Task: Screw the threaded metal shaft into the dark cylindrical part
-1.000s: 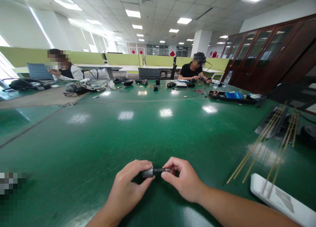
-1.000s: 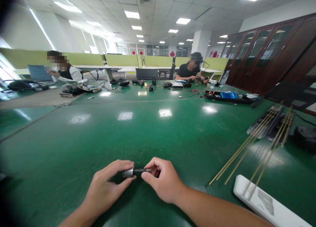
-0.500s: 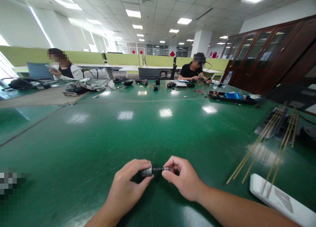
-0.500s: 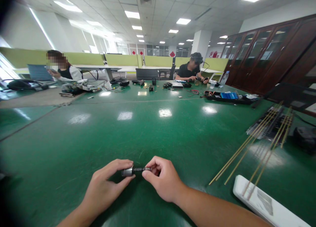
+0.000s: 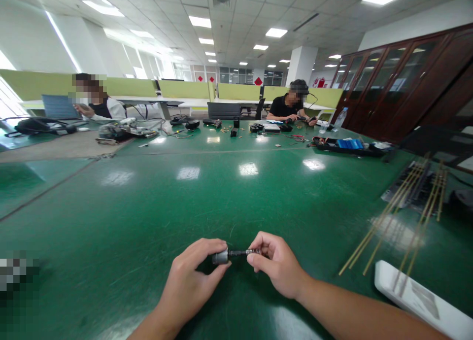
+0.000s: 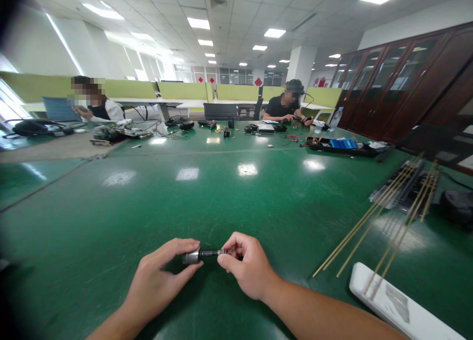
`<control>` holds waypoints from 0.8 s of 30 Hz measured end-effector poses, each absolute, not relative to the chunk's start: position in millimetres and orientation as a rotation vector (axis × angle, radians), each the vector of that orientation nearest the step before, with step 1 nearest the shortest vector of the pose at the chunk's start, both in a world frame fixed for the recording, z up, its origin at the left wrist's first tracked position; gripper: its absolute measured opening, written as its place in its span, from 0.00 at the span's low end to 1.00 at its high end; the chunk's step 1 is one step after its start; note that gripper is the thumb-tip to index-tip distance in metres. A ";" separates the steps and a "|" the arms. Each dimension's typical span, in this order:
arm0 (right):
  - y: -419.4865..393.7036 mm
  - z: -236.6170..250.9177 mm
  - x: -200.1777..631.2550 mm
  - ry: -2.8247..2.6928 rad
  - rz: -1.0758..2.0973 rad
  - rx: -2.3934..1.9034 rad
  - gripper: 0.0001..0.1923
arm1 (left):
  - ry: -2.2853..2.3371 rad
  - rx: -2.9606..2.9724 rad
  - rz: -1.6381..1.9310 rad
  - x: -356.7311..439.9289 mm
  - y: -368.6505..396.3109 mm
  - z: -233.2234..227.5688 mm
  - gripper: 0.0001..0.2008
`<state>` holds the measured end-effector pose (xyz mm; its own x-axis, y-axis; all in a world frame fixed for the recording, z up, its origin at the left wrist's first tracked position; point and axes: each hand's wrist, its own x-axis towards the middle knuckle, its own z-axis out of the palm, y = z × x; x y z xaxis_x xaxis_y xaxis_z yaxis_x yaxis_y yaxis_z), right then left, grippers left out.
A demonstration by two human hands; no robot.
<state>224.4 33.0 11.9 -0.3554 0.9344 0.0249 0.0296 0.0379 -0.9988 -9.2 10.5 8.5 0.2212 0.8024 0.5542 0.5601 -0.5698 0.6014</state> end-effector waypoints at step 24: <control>42.5 0.5 225.9 -1.096 1.629 -0.910 0.27 | 1.572 2.028 1.205 -16.9 17.8 6.6 0.21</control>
<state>225.9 42.5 0.5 -0.2835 0.9561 -0.0739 -0.2918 -0.1594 -0.9431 -16.9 17.8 6.6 0.0462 0.9035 0.4260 0.6465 -0.3522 0.6768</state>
